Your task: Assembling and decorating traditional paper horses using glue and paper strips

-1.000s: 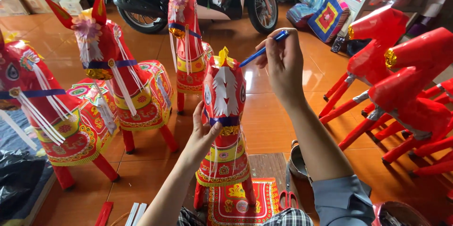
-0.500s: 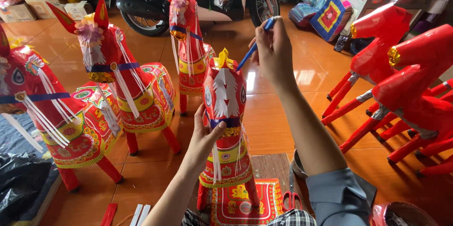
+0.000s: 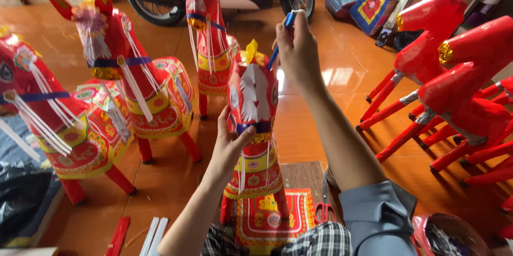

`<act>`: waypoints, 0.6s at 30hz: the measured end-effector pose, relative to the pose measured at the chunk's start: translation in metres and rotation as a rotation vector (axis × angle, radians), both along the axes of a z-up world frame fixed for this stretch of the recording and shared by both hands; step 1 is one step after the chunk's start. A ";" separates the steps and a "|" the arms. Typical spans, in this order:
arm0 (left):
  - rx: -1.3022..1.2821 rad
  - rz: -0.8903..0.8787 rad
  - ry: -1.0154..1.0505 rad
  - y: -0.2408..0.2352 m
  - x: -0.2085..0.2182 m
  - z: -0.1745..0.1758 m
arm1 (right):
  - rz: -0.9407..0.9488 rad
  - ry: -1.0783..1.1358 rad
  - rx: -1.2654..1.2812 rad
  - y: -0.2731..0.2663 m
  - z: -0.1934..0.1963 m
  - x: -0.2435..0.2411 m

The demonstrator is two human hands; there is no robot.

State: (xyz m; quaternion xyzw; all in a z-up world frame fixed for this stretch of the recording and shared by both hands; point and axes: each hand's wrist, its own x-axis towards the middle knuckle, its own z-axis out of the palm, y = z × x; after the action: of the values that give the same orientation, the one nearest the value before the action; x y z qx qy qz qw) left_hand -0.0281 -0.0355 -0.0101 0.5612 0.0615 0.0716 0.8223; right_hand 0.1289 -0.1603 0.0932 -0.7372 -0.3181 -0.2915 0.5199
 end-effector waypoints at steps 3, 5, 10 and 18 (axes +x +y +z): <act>0.003 -0.001 -0.027 -0.002 -0.001 0.003 | -0.073 -0.095 -0.143 0.004 -0.022 0.010; 0.013 0.000 -0.024 0.000 0.001 -0.003 | -0.036 -0.160 -0.004 0.002 0.000 -0.022; 0.010 -0.005 -0.141 0.002 0.011 -0.021 | 0.104 -0.423 0.118 0.013 0.043 -0.064; -0.045 -0.005 -0.125 0.000 0.005 -0.011 | 0.212 -0.375 -0.285 0.052 0.037 -0.057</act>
State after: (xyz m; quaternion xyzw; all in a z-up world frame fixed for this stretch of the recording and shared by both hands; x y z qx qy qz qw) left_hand -0.0235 -0.0352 -0.0209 0.5370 0.0102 0.1029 0.8372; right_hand 0.0724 -0.1087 0.1306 -0.6987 -0.5223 -0.3191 0.3706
